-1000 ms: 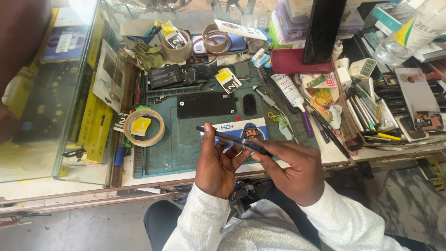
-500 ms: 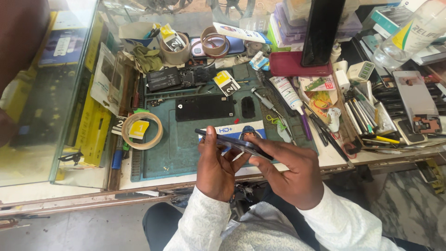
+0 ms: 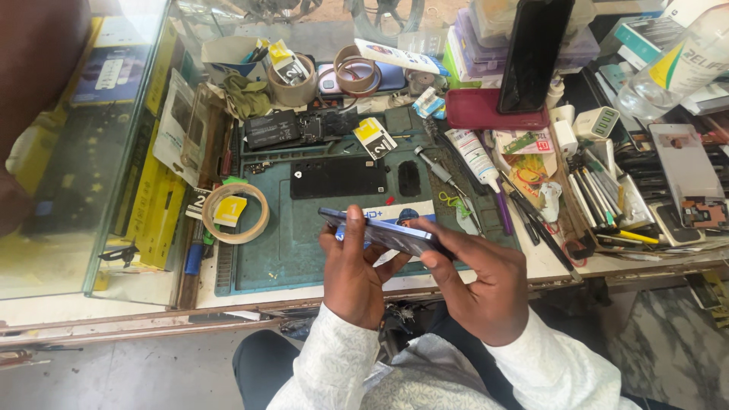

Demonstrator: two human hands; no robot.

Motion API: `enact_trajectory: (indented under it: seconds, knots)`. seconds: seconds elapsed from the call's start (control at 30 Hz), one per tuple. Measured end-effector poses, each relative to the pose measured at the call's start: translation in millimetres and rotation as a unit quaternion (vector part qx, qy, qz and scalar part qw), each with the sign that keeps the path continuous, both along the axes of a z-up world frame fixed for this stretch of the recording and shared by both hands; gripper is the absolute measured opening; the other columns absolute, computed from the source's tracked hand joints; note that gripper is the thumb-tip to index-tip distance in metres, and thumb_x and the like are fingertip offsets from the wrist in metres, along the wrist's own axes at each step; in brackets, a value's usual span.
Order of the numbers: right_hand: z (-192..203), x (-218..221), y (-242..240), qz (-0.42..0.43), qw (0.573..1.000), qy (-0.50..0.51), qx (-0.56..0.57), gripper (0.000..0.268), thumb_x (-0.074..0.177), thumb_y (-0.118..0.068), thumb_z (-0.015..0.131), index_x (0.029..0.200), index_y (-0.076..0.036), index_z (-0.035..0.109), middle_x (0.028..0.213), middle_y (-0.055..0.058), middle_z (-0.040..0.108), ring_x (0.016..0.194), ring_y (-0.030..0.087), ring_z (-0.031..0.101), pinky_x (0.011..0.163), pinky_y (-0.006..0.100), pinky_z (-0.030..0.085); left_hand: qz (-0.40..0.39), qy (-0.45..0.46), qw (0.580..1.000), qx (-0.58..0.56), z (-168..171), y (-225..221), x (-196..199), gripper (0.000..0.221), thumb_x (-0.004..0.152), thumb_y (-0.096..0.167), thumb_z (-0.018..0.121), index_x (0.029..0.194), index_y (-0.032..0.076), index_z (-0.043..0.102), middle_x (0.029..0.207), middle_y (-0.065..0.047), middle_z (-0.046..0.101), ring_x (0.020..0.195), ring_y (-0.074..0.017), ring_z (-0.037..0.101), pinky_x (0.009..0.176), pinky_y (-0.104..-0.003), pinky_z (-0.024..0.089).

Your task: The person uses a screwdriver to tighten screws on a disassembled smartphone, then applies adhesive along the frame edges and places the back cover onto the device.

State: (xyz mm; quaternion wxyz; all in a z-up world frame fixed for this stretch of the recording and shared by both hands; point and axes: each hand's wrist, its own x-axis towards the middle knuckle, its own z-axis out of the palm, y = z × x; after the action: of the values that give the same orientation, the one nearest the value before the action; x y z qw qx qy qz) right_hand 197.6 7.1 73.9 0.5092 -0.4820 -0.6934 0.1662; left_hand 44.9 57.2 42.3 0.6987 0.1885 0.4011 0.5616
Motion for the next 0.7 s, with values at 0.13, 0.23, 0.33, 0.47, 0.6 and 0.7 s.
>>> enact_trajectory:
  seconds: [0.13,0.23,0.33,0.47,0.6,0.7]
  knots:
    - [-7,5,2,-0.035,0.999,0.009,-0.033,0.03,0.097,-0.019,0.072,0.124,-0.004,0.074,0.097,0.011,0.081,0.081,0.012,0.079,0.07,0.025,0.058,0.004,0.06,0.998,-0.001,3,1,1,0.069,0.087,0.05,0.064,0.136,0.015,0.03,0.119,-0.01,0.06,0.1,-0.021,0.067,0.076,-0.045,0.065]
    - [-17,9,3,-0.07,0.993,0.054,-0.076,0.029,0.101,-0.021,0.069,0.123,-0.003,0.076,0.091,0.01,0.077,0.076,0.012,0.07,0.068,0.026,0.053,0.009,0.079,0.996,0.044,3,-2,-1,0.069,0.088,0.044,0.063,0.14,0.015,0.028,0.122,-0.007,0.058,0.103,-0.021,0.068,0.077,-0.046,0.066]
    - [-28,19,8,-0.075,0.964,0.193,-0.165,0.035,0.103,-0.021,0.066,0.129,0.001,0.074,0.091,0.011,0.071,0.077,0.013,0.061,0.069,0.028,0.049,0.006,0.108,0.987,0.117,-2,-2,-9,0.067,0.092,0.032,0.066,0.145,0.011,0.032,0.127,-0.009,0.058,0.105,-0.0221,0.069,0.081,-0.044,0.067]
    - [-40,34,21,0.063,0.886,0.413,-0.201,0.043,0.102,-0.019,0.063,0.14,0.002,0.059,0.111,0.008,0.074,0.094,0.012,0.073,0.082,0.031,0.062,-0.014,0.129,0.978,0.166,-8,8,-24,0.067,0.091,0.013,0.07,0.151,0.005,0.039,0.131,-0.016,0.062,0.108,-0.0238,0.071,0.082,-0.043,0.065]
    - [-51,39,21,0.123,0.782,0.554,-0.257,0.045,0.101,-0.011,0.06,0.143,0.006,0.056,0.118,0.015,0.074,0.099,0.019,0.074,0.086,0.034,0.062,-0.047,0.163,0.932,0.321,-6,14,-39,0.078,0.097,0.014,0.079,0.162,0.0,0.04,0.148,-0.019,0.059,0.122,-0.0265,0.068,0.104,-0.044,0.059]
    - [-60,32,15,0.173,0.728,0.6,-0.284,0.043,0.105,-0.01,0.057,0.144,0.009,0.053,0.12,0.021,0.073,0.101,0.024,0.075,0.087,0.035,0.062,-0.047,0.056,0.912,0.404,-5,19,-29,0.111,0.086,0.041,0.084,0.168,0.011,0.014,0.161,-0.011,0.048,0.142,-0.0265,0.057,0.12,-0.044,0.05]
